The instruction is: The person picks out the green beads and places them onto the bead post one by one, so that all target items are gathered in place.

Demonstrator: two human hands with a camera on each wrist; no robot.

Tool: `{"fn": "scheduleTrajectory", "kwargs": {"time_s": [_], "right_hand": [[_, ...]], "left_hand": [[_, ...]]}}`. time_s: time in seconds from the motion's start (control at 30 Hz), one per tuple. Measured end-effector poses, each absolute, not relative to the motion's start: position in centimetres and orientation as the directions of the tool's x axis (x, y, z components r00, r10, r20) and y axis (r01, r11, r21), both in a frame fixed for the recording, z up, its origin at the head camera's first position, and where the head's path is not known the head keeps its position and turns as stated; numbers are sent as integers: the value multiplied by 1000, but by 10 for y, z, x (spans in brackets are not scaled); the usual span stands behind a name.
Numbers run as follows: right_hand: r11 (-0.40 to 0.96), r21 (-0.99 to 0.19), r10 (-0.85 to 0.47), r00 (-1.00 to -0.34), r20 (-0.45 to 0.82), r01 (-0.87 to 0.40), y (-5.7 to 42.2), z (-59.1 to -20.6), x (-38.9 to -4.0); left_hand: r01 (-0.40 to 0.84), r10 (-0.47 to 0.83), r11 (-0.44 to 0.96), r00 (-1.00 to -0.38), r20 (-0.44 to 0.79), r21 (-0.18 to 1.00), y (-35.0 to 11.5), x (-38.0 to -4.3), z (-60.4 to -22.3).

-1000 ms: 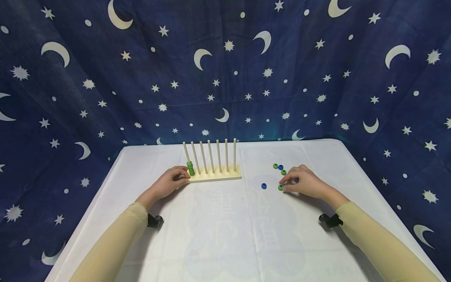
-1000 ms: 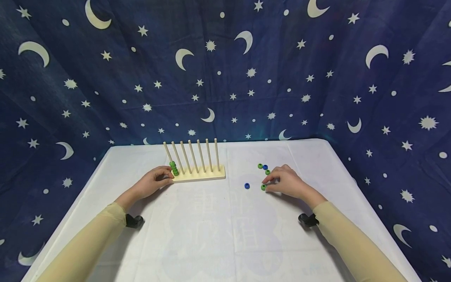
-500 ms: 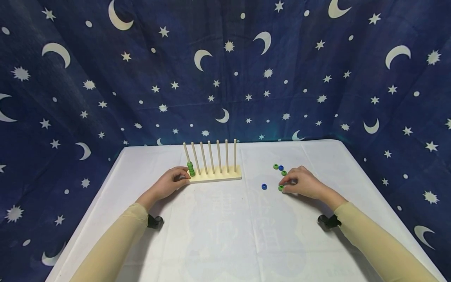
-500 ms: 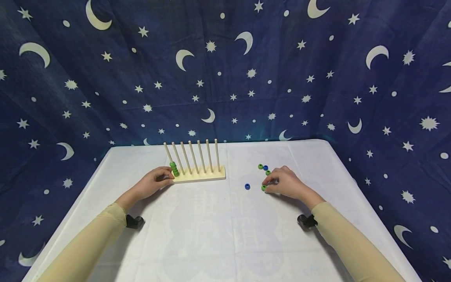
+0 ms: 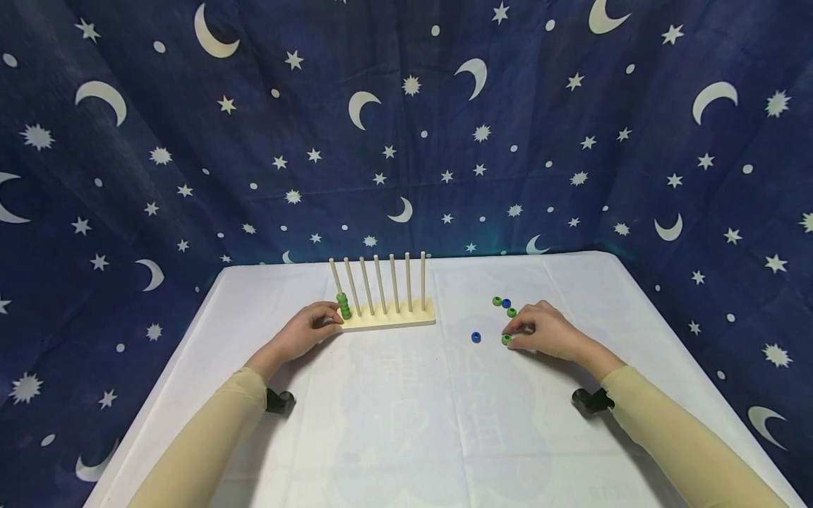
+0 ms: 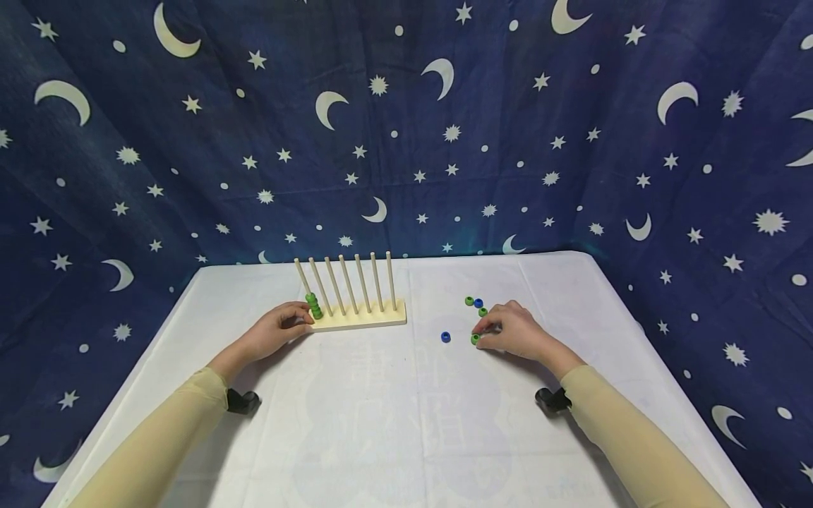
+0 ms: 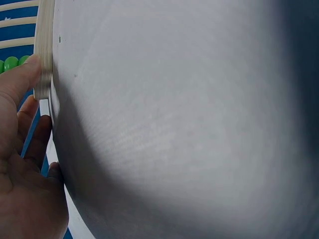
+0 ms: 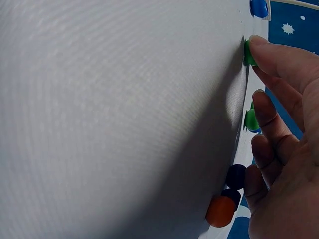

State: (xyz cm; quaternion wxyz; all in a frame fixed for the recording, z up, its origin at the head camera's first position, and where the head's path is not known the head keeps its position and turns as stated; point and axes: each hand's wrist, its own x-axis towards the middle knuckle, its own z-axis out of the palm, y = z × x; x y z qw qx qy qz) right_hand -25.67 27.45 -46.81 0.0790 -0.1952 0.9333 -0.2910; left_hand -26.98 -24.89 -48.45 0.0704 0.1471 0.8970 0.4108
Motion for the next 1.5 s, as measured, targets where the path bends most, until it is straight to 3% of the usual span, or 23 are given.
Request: {"fn": "scheduleTrajectory", "kwargs": {"time_s": [1.1, 1.5], "right_hand": [[763, -552, -400, -916, 5, -336, 273, -471, -257], [743, -575, -409, -912, 17, -343, 269, -450, -262]], "left_hand": [[211, 323, 621, -946, -1, 755, -248, -269, -482], [200, 314, 632, -949, -12, 749, -248, -270, -484]]}}
